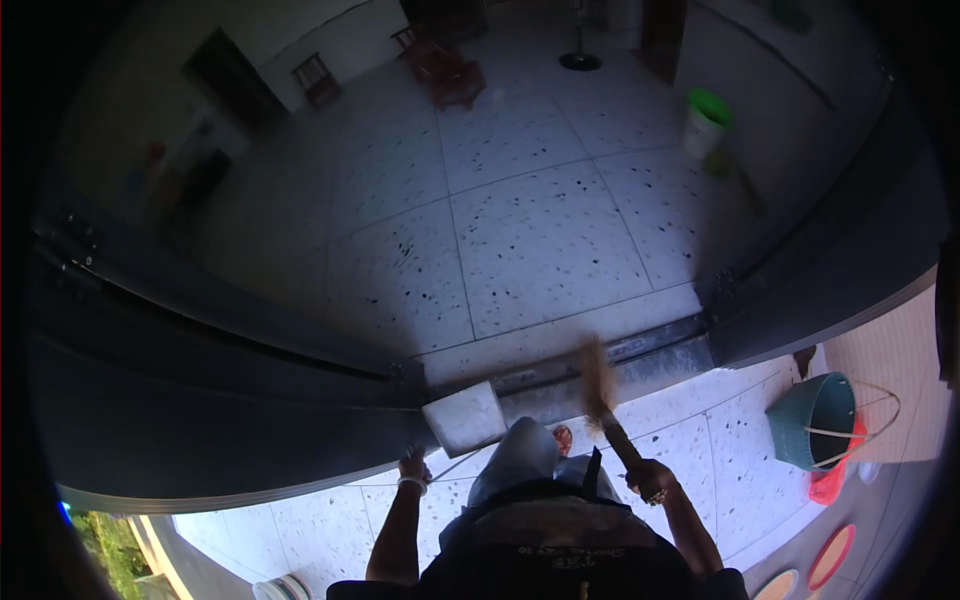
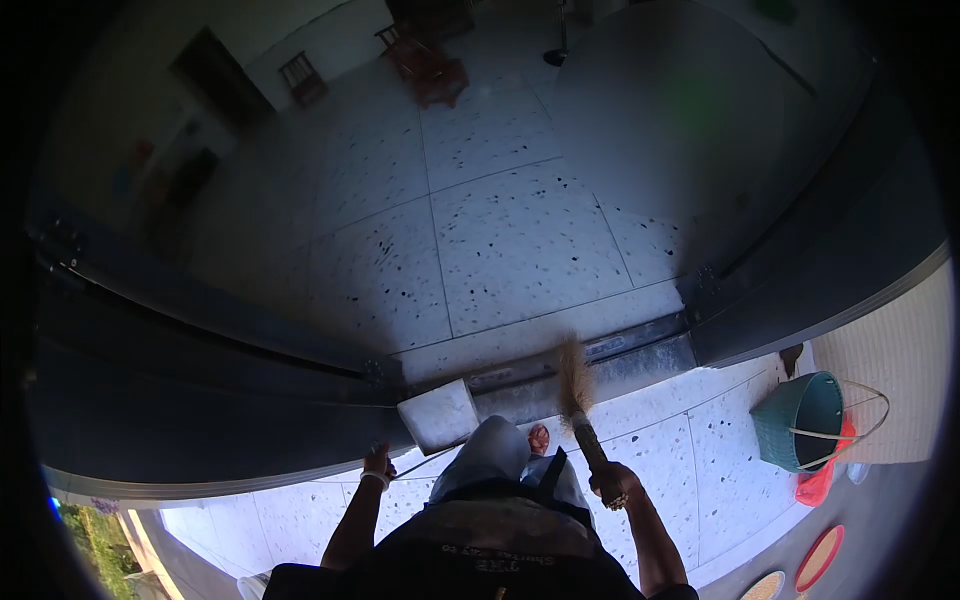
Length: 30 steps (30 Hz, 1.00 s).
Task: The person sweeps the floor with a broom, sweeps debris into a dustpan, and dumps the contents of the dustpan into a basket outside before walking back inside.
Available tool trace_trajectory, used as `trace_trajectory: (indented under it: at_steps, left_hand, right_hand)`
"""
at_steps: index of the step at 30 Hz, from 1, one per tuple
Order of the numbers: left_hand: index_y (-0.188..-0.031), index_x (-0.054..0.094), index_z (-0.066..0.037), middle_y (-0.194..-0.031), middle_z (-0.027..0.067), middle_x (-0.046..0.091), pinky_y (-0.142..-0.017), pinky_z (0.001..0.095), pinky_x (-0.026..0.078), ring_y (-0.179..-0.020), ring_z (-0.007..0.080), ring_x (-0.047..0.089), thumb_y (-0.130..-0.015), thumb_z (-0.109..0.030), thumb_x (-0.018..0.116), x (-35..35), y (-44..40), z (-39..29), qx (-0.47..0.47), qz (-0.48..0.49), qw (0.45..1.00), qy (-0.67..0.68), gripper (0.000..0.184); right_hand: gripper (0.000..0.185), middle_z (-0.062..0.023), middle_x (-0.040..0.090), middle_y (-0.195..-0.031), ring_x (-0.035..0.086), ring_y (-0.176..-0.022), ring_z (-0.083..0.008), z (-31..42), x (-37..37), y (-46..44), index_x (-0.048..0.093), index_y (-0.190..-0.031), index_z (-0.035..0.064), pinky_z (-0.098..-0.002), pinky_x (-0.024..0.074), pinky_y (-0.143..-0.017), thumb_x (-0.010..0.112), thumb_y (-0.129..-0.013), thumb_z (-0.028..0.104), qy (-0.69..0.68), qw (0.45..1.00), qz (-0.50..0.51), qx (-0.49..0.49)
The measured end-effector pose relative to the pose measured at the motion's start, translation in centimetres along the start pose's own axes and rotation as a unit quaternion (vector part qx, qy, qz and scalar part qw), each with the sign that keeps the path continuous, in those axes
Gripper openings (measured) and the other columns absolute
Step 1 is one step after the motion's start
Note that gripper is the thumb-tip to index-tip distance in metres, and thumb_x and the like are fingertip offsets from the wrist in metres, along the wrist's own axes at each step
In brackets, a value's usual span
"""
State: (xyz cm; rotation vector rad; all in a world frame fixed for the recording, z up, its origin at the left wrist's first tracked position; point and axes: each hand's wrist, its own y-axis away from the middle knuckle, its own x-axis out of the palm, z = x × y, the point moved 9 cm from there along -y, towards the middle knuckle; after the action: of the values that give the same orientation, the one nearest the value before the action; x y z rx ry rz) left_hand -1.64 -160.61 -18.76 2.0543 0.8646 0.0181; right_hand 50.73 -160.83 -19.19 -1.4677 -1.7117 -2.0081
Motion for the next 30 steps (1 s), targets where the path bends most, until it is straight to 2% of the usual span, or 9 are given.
trace_trajectory:
  at_steps: [5, 10, 11, 13, 16, 21, 25, 27, 30]
  left_hand:
    - [-0.055, 0.037, -0.012, -0.04, 0.0004, 0.033, -0.026, 0.0276, 0.029, -0.029, 0.0136, 0.036, -0.072, -0.031, 0.062, 0.8, -2.4, -1.1, -0.021, -0.001, 0.999, 0.033, 0.036]
    - [-0.054, 0.033, -0.013, -0.039, -0.0003, 0.03, -0.025, 0.0275, 0.026, -0.026, 0.0129, 0.031, -0.074, -0.032, 0.06, 2.6, -4.6, -2.3, -0.074, -0.03, 0.996, 0.049, 0.038]
    - [-0.054, 0.034, -0.012, -0.039, -0.0002, 0.03, -0.025, 0.0275, 0.026, -0.026, 0.013, 0.031, -0.074, -0.031, 0.059, 3.1, -5.5, -2.5, -0.085, -0.03, 0.994, 0.06, 0.038]
    - [-0.055, 0.035, -0.012, -0.04, 0.0002, 0.03, -0.025, 0.0276, 0.026, -0.026, 0.0132, 0.031, -0.074, -0.031, 0.059, 3.8, -8.0, -2.4, -0.11, -0.029, 0.99, 0.078, 0.037]
    - [-0.062, 0.04, -0.008, -0.041, 0.0029, 0.033, -0.025, 0.0301, 0.029, -0.027, 0.0167, 0.036, -0.075, -0.03, 0.058, 5.0, -11.2, -3.2, -0.143, -0.057, 0.987, 0.051, 0.032]
    - [-0.059, 0.037, -0.008, -0.038, 0.0036, 0.03, -0.026, 0.0334, 0.029, -0.026, 0.0173, 0.031, -0.078, -0.027, 0.054, 6.3, -13.8, -4.7, -0.241, -0.064, 0.962, 0.11, 0.032]
    - [-0.056, 0.034, -0.009, -0.038, 0.0018, 0.026, -0.028, 0.0313, 0.026, -0.028, 0.0159, 0.029, -0.08, -0.032, 0.05, 6.3, -13.9, -6.8, -0.289, -0.087, 0.947, 0.112, 0.037]
    - [-0.057, 0.035, -0.009, -0.038, 0.0019, 0.026, -0.029, 0.0311, 0.026, -0.029, 0.016, 0.03, -0.081, -0.033, 0.05, 6.8, -11.5, -13.1, -0.312, -0.137, 0.94, 0.015, 0.037]
    - [-0.056, 0.034, -0.01, -0.039, 0.0017, 0.027, -0.031, 0.031, 0.027, -0.029, 0.0157, 0.03, -0.081, -0.033, 0.05, 7.6, -14.0, -11.6, -0.335, -0.073, 0.933, 0.115, 0.038]
  right_hand:
    - [0.01, -0.0033, 0.039, -0.058, 0.041, -0.049, -0.0111, 5.1, 4.7, 0.4, 0.04, -0.079, 0.0009, -0.0262, 0.041, -0.047, 0.046, -0.079, 0.009, -0.179, 0.979, 0.067, 0.07]
    - [0.013, -0.0067, 0.043, -0.059, 0.046, -0.052, -0.0154, 15.5, 7.9, -2.7, 0.044, -0.076, -0.001, -0.0297, 0.0452, -0.051, 0.045, -0.08, 0.011, 0.017, 0.997, 0.034, -0.062]
    - [0.016, -0.0102, 0.046, -0.06, 0.05, -0.054, -0.0196, 16.6, 8.7, -4.9, 0.046, -0.077, -0.0026, -0.0325, 0.0475, -0.053, 0.048, -0.079, 0.013, -0.137, 0.985, 0.097, 0.032]
    - [0.017, -0.0109, 0.047, -0.06, 0.051, -0.056, -0.0215, 21.8, 10.9, -7.7, 0.047, -0.079, -0.0015, -0.0332, 0.0481, -0.052, 0.051, -0.077, 0.015, -0.155, 0.982, 0.106, -0.011]
    - [0.014, -0.004, 0.041, -0.051, 0.044, -0.045, -0.0144, 30.6, 12.0, -13.1, 0.043, -0.068, 0.0037, -0.0264, 0.0424, -0.043, 0.052, -0.077, 0.011, -0.055, 0.985, -0.056, -0.155]
    - [0.013, -0.0085, 0.047, -0.056, 0.05, -0.05, -0.0187, 43.1, 16.4, -25.2, 0.046, -0.072, 0.0026, -0.0312, 0.0461, -0.047, 0.056, -0.072, 0.012, -0.058, 0.986, -0.02, -0.158]
    - [0.011, -0.0066, 0.045, -0.051, 0.048, -0.046, -0.0186, 45.5, 25.5, -35.2, 0.044, -0.065, 0.0035, -0.0306, 0.0443, -0.044, 0.053, -0.071, 0.007, -0.025, 0.981, -0.127, -0.142]
    - [0.011, -0.008, 0.045, -0.051, 0.048, -0.045, -0.0196, 43.3, 29.0, -42.0, 0.044, -0.066, 0.004, -0.0331, 0.0442, -0.042, 0.053, -0.072, 0.008, 0.005, 0.997, -0.062, -0.042]
    - [0.012, -0.0105, 0.049, -0.052, 0.05, -0.044, -0.0215, 37.8, 34.0, -47.9, 0.045, -0.068, 0.004, -0.0364, 0.045, -0.042, 0.053, -0.073, 0.012, 0.143, 0.983, -0.108, 0.044]
